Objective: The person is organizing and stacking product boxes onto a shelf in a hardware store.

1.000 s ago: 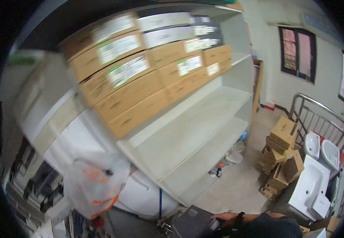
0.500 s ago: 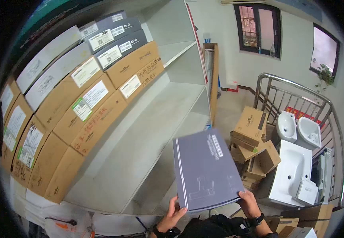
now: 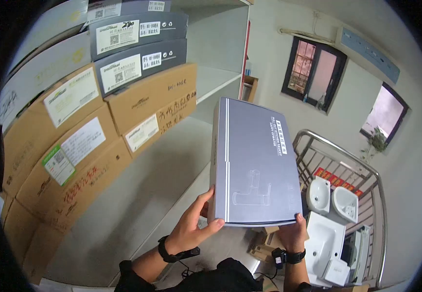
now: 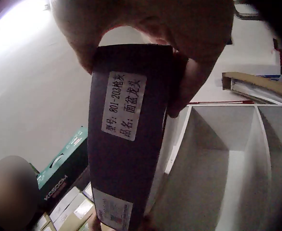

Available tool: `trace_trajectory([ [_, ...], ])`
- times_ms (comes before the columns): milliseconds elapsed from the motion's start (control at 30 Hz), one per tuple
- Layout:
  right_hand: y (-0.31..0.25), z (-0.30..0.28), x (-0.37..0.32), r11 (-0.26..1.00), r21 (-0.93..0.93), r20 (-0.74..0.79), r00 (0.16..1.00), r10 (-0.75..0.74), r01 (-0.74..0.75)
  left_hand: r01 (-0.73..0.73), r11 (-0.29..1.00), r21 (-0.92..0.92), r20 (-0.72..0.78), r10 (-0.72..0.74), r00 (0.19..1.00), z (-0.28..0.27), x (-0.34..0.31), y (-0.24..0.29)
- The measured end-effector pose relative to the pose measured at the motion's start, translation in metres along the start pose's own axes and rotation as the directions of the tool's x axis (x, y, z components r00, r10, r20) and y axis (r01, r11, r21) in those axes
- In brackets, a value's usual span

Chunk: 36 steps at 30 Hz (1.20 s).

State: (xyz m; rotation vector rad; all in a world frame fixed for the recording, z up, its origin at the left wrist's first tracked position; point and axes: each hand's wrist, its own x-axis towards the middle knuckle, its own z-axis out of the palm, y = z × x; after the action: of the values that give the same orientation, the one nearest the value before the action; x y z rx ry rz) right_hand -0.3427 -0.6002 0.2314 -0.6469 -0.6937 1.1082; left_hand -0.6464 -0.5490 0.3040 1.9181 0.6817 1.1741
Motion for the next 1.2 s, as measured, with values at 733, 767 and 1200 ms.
trace_trajectory([
  [733, -0.017, 0.085, 0.434, 0.947, -0.275, 0.483, 0.829, 0.283, -0.163, 0.207, 0.975, 0.082, -0.571, -0.125, 0.812, 0.028, 0.222, -0.061],
  [767, -0.020, 0.099, 0.448, 0.937, -0.316, 0.509, 0.807, 0.299, -0.148, 0.156, 0.981, 0.112, -0.571, -0.065, 0.818, 0.028, 0.222, -0.067],
  [1200, -0.007, 0.136, 0.478, 0.606, -0.442, 0.788, 0.610, -0.089, 0.661, 0.490, 0.871, 0.030, -0.651, -0.354, 0.671, 0.015, 0.119, -0.112],
])
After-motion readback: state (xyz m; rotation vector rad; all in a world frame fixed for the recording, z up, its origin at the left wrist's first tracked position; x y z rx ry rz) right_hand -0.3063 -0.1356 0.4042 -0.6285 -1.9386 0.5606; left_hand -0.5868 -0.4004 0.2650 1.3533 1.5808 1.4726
